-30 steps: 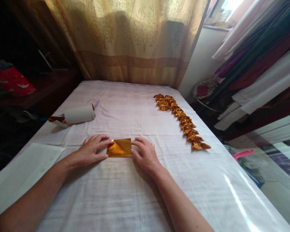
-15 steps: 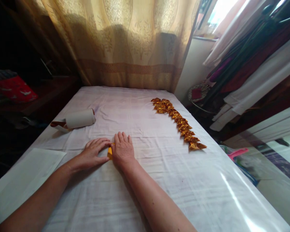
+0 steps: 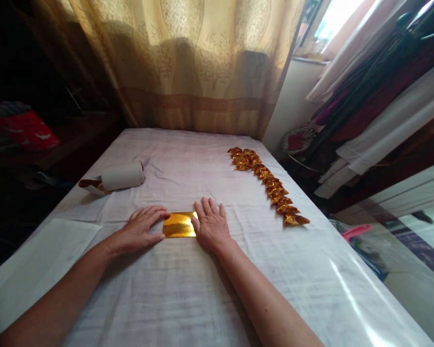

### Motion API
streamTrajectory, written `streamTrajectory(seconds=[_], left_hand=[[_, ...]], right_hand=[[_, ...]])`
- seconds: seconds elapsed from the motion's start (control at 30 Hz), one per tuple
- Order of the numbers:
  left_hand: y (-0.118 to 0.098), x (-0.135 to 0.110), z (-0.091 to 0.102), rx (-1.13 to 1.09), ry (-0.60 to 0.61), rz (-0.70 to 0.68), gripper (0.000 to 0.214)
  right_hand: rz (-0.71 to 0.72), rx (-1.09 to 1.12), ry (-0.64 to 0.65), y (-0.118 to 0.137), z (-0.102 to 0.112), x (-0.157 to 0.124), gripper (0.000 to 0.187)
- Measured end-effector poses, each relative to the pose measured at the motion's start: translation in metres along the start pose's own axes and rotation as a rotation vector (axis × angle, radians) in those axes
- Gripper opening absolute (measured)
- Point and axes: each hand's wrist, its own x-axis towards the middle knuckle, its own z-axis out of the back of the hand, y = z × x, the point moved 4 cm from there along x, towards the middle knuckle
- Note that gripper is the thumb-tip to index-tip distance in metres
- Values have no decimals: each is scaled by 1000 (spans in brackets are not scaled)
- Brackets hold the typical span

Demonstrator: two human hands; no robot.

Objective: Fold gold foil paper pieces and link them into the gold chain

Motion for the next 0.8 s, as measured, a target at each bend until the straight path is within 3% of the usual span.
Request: streamTrajectory(seconds=[0.17,0.23,0.3,0.37,0.43,0.57,0.8], left_hand=[[-10,-6,1,80,7,29,50],[-27,-11,-1,141,-43,29,53],[-51,-17,-10,169,-58,-71,55],[-74,-22,-25,156,9,-183,55],[-87,-25,-39,144,87,-199,67],[-86,-29,-48,165,140,-209,79],[-62,-48,-27,173,221,-168,79]], right_hand=[[-8,-14,-10,-5,0,-3,55],[-6,-19,-29,-4,0,-3,55],[-3,-20,-45,-4,-1,-3,55],[-1,-16,-49,-5,-1,-3,55],[-2,-8,-46,-5,-1,-3,54],[-4,0,-54,-6,0,-3,54],[-3,16,-55,-4,2,-4,54]])
